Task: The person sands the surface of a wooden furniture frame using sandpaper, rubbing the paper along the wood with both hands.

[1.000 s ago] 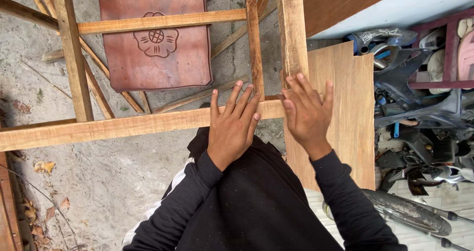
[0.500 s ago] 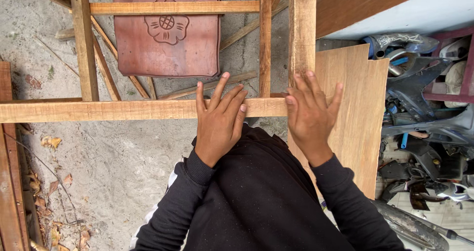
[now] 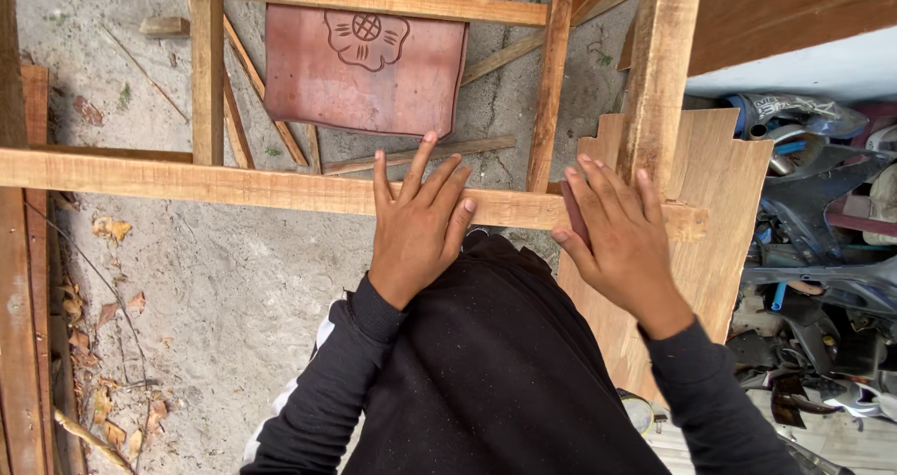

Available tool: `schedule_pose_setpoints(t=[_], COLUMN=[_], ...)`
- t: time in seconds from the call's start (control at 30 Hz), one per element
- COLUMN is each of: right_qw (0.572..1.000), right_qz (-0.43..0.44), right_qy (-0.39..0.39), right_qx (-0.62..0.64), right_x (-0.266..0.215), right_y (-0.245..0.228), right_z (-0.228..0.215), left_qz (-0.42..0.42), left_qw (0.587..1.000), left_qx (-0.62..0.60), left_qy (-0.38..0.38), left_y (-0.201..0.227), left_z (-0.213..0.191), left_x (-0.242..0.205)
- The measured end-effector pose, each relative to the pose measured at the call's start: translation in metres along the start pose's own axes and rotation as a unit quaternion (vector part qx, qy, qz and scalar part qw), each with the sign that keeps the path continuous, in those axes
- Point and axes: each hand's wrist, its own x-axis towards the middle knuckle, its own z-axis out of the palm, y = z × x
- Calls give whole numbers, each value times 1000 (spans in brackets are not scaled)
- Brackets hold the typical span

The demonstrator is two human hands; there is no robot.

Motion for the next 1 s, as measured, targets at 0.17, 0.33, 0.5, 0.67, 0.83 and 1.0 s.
schedule_pose_setpoints(t=[0.17,0.33,0.5,0.67,0.83,1.0], right_qw=[981,985,989,991,994,995], right_qz=[-94,-91,-105,-106,-81,-91], right_qy=[-110,-148,-99,-51,-52,-43], right_qx=[125,18,-13,-59,-47,-20], right_x=[23,35,38,38,37,50], right_y=[26,28,9,-9,-8,-31], right_z=[-35,-28,-8,4,-5,7], left_qz=[20,26,22,20,24,22], left_qw=[999,998,999,999,998,998], left_qx=[-45,-50,-40,-36,-43,-60], left_qy=[-13,4,29,26,32,9], left_y=[-26,-30,-24,-23,-23,-26], left_z=[-4,0,1,-1,-3,-4], left_x=[-5,-6,-4,-2,-1,-2])
